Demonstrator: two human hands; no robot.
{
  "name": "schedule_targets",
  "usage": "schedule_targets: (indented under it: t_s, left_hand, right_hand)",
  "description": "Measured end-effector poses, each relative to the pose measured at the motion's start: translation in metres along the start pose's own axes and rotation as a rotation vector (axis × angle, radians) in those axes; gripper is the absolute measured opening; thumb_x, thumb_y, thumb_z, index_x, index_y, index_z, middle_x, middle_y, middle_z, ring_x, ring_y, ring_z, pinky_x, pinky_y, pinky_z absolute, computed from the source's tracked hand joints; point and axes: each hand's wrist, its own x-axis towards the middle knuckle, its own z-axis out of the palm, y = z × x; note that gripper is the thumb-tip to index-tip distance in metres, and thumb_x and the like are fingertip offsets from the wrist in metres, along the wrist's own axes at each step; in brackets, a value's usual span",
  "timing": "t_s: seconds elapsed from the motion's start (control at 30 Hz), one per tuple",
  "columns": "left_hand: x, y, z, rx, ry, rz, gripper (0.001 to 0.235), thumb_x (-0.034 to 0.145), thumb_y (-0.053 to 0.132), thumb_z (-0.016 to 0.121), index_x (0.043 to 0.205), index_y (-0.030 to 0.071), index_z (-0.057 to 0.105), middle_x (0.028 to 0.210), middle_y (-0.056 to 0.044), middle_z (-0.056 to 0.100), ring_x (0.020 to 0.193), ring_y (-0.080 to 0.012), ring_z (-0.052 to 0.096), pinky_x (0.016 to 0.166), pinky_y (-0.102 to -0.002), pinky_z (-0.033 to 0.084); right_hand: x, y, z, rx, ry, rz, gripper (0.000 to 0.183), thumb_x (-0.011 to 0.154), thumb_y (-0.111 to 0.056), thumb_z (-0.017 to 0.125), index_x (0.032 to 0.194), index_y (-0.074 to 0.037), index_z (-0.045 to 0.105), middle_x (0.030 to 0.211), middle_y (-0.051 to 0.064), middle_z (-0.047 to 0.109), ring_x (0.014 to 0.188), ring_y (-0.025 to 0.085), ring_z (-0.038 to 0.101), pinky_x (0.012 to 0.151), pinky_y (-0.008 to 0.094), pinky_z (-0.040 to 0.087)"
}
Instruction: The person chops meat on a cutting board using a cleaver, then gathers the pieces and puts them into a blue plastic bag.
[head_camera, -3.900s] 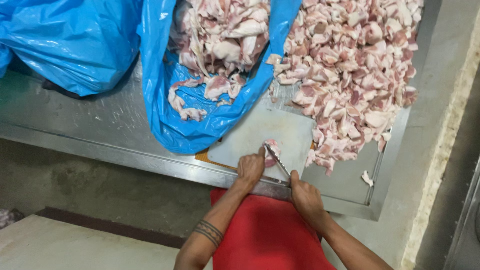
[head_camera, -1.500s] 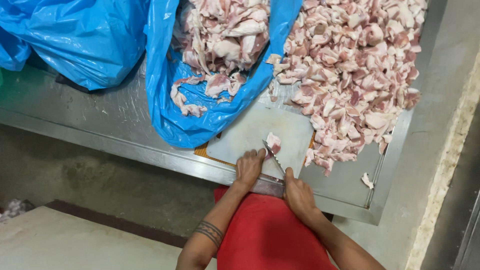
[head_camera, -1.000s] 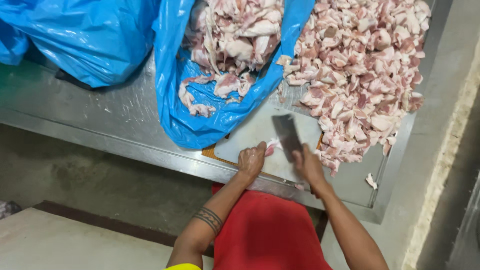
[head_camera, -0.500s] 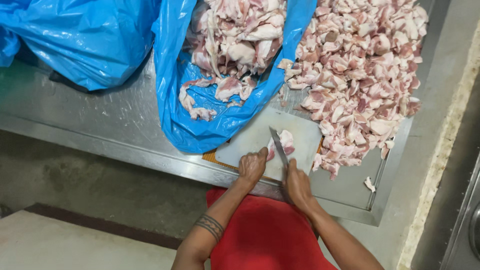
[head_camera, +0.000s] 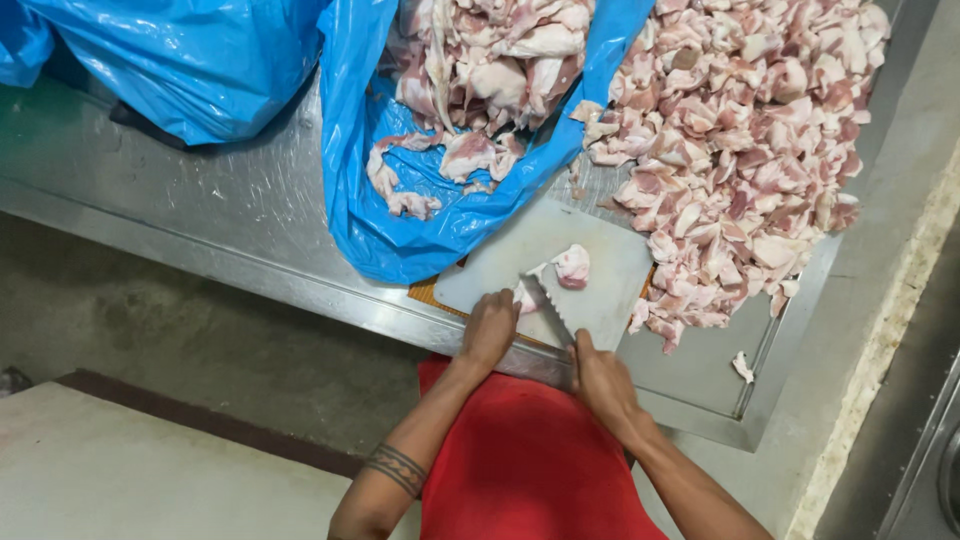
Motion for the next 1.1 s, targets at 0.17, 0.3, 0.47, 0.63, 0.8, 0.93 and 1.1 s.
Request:
schedule_targets:
  t_s: [0.17, 0.3, 0.47, 0.63, 0.8, 0.93, 1.1]
  left_hand:
    - [-0.008, -0.014, 0.031, 0.200, -0.039, 0.086, 0.008, 0.095, 0.006, 0.052, 0.098, 0.003, 0.059, 0.080, -0.020, 0.070, 0.078, -0.0378, 0.069, 0.072, -0.050, 0.056]
    - [-0.005, -0.012, 0.024, 0.127, 0.007, 0.105, 0.010, 0.094, 0.008, 0.052, 0.102, 0.004, 0.058, 0.071, -0.021, 0.069, 0.068, -0.0406, 0.069, 0.060, -0.051, 0.056]
    - [-0.001, -0.013, 0.006, 0.171, -0.063, 0.036, 0.007, 0.096, 0.010, 0.053, 0.099, 0.005, 0.056, 0.071, -0.024, 0.069, 0.068, -0.0425, 0.071, 0.060, -0.054, 0.056]
    - [0.004, -0.025, 0.010, 0.228, 0.010, -0.022, 0.004, 0.097, 0.006, 0.050, 0.096, 0.005, 0.054, 0.071, -0.022, 0.069, 0.069, -0.0414, 0.071, 0.060, -0.054, 0.056]
    - [-0.001, -0.035, 0.017, 0.223, -0.027, 0.067, 0.005, 0.095, 0.010, 0.055, 0.096, 0.006, 0.056, 0.066, -0.022, 0.067, 0.063, -0.0409, 0.069, 0.056, -0.053, 0.054]
    - [-0.014, -0.044, 0.019, 0.273, -0.036, 0.182, 0.008, 0.091, 0.006, 0.054, 0.099, 0.007, 0.057, 0.066, -0.020, 0.067, 0.064, -0.0386, 0.070, 0.055, -0.051, 0.055]
    - [-0.024, -0.032, -0.003, 0.055, -0.163, 0.027, 0.025, 0.101, 0.029, 0.056, 0.095, 0.006, 0.065, 0.067, -0.024, 0.067, 0.065, -0.0450, 0.067, 0.058, -0.056, 0.051]
  right_hand:
    - [0.036, -0.006, 0.036, -0.104, 0.165, -0.222, 0.022, 0.094, -0.013, 0.056, 0.108, 0.001, 0.046, 0.068, 0.029, 0.066, 0.065, 0.051, 0.066, 0.061, 0.060, 0.050]
    - [0.088, -0.034, 0.043, -0.080, 0.308, -0.363, 0.035, 0.092, -0.012, 0.057, 0.119, 0.007, 0.044, 0.065, 0.029, 0.065, 0.060, 0.049, 0.066, 0.055, 0.057, 0.051]
    - [0.079, -0.027, 0.035, -0.044, 0.305, -0.307, 0.026, 0.100, -0.021, 0.055, 0.114, -0.001, 0.048, 0.063, 0.029, 0.065, 0.059, 0.050, 0.065, 0.054, 0.060, 0.050]
    - [0.008, 0.026, 0.032, -0.104, 0.200, -0.211, 0.021, 0.102, -0.022, 0.052, 0.106, -0.002, 0.046, 0.063, 0.029, 0.065, 0.060, 0.052, 0.065, 0.057, 0.062, 0.050]
    - [0.015, 0.013, 0.034, -0.151, 0.162, -0.186, 0.020, 0.097, -0.017, 0.053, 0.109, -0.001, 0.046, 0.068, 0.030, 0.067, 0.065, 0.051, 0.068, 0.062, 0.061, 0.053]
    - [0.074, -0.036, 0.033, -0.107, 0.260, -0.238, 0.030, 0.101, -0.020, 0.053, 0.122, 0.001, 0.047, 0.072, 0.030, 0.068, 0.070, 0.051, 0.068, 0.064, 0.061, 0.052]
    - [0.088, -0.007, 0.026, -0.052, 0.228, -0.227, 0.030, 0.101, -0.028, 0.055, 0.120, -0.005, 0.053, 0.080, 0.027, 0.071, 0.076, 0.049, 0.069, 0.068, 0.059, 0.052]
